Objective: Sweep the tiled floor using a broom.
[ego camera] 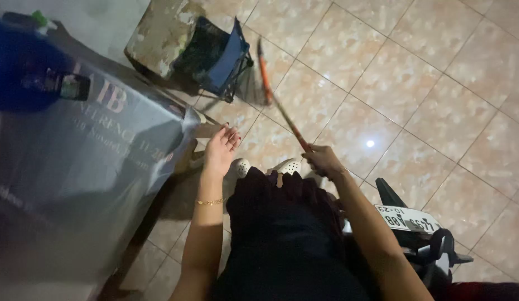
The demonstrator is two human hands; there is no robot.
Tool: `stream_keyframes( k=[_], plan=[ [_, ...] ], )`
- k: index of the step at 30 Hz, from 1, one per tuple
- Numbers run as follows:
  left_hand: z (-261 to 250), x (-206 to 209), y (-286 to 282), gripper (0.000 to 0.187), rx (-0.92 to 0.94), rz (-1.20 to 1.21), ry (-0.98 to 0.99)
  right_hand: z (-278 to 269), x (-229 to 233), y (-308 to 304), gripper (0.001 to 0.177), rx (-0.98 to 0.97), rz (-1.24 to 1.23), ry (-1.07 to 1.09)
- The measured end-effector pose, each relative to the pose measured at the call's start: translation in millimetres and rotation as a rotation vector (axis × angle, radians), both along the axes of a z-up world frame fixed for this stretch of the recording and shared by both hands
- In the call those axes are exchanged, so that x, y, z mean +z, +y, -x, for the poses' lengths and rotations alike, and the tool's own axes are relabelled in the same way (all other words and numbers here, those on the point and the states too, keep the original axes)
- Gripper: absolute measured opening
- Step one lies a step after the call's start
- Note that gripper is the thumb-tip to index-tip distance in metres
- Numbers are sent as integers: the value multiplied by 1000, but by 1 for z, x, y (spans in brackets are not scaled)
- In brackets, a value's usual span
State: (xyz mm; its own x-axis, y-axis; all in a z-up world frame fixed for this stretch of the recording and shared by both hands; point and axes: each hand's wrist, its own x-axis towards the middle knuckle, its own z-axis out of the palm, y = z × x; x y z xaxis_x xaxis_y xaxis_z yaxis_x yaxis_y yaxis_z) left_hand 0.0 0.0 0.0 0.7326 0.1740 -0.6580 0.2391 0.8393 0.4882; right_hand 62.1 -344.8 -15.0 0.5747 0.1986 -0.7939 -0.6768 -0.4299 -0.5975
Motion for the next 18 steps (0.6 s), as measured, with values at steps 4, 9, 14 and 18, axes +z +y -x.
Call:
stream_keyframes(
  k=[4, 9, 14, 18],
  plan=[
    [-29, 11, -14, 21, -62, 5, 0, 20, -19, -50, 32, -1, -39, 115],
    [-59, 14, -31, 24, -137, 1, -28, 41, -71, -73, 22, 43, 2, 169],
    [-77, 5, -50, 23, -213, -17, -38, 43, -138, -68, 17, 208, 126, -145],
    [-91, 3, -70, 22, -294, 17, -12, 38, -34, -63, 26, -184, 180, 23]
  ],
)
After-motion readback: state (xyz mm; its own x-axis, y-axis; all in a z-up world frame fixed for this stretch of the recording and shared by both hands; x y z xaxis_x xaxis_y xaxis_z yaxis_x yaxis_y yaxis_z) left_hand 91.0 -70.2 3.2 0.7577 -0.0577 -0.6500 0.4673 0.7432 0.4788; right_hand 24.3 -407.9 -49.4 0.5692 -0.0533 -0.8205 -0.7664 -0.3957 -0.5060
